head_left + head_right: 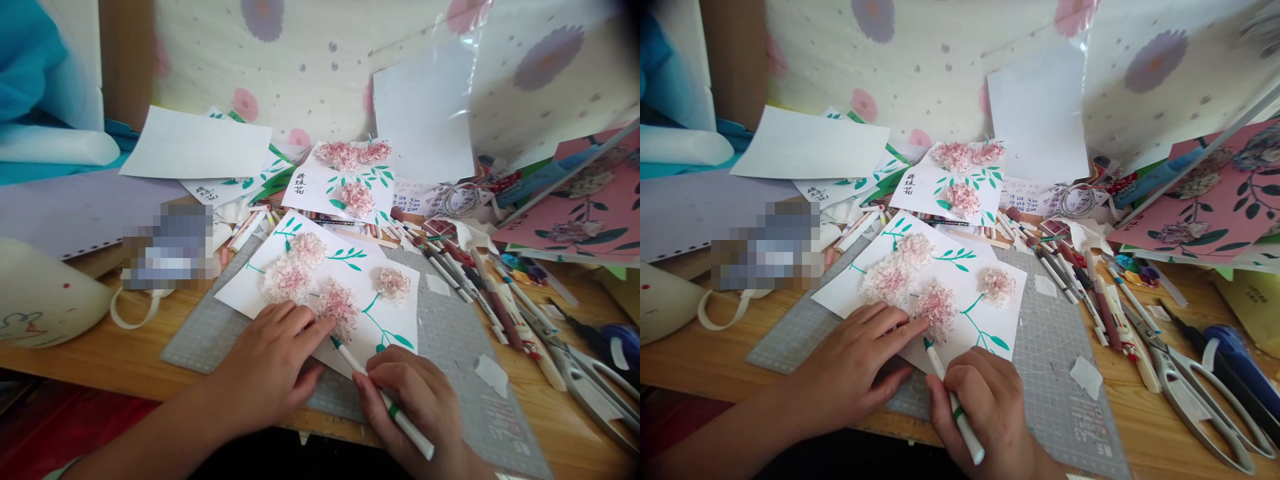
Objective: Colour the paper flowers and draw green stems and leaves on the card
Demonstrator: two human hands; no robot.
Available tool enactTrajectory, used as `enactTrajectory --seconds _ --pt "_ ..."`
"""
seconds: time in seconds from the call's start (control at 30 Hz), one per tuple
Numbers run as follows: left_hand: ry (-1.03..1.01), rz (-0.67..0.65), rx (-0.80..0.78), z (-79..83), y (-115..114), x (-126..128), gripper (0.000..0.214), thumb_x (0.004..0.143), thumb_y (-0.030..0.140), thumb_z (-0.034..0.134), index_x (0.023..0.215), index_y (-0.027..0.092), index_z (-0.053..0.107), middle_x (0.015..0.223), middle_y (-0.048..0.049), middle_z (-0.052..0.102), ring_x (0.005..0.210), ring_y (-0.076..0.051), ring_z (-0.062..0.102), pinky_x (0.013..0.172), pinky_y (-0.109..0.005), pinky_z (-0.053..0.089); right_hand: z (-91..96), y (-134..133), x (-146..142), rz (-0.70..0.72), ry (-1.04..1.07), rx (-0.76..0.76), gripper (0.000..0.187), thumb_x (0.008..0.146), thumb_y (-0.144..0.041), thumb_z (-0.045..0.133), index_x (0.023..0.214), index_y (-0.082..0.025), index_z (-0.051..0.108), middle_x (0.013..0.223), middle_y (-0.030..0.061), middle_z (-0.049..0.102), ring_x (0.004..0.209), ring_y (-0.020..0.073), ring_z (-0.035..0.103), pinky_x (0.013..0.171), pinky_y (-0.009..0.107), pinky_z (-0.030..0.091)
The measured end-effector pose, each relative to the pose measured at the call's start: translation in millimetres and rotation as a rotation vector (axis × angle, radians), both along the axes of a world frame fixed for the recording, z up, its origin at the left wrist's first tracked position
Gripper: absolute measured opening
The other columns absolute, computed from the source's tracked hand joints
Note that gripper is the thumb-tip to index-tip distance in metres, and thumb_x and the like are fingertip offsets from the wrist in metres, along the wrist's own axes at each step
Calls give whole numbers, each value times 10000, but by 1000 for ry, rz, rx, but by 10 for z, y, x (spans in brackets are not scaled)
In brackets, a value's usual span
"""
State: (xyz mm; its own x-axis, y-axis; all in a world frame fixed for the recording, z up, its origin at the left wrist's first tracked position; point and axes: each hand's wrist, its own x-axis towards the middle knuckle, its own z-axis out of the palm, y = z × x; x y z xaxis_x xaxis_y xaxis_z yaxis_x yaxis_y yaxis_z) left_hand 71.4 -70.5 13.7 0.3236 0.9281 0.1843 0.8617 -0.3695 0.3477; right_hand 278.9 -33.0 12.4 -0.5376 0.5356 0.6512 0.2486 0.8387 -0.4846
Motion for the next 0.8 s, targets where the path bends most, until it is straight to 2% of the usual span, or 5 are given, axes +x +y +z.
enactTrajectory --seconds 0.3,0.5,0.8 --pt "1 12 4 -5 4 15 581 790 146 663 1334 241 484 1084 -48 559 1033 -282 497 932 -479 432 -36 5 -9 -33 -56 -13 173 863 -31 591 814 -180 518 646 19 608 533 125 548 487 237 419" --pt "-2 10 8 -28 -4 12 573 794 152 649 1333 245 480 1088 -44 557 1036 -281 494 943 -487 422 -3 -2 -15 25 -93 27 189 857 -24 584 792 -183 506 645 15 616 526 120 537 488 240 410" --pt "0 0 -7 20 -1 11 551 783 133 640 1304 247 501 1060 -43 562 1004 -276 504 909 -473 431 19 -18 -23 106 -120 66 193 852 -41 573 781 -200 490 627 1 610 502 119 523 463 235 404"
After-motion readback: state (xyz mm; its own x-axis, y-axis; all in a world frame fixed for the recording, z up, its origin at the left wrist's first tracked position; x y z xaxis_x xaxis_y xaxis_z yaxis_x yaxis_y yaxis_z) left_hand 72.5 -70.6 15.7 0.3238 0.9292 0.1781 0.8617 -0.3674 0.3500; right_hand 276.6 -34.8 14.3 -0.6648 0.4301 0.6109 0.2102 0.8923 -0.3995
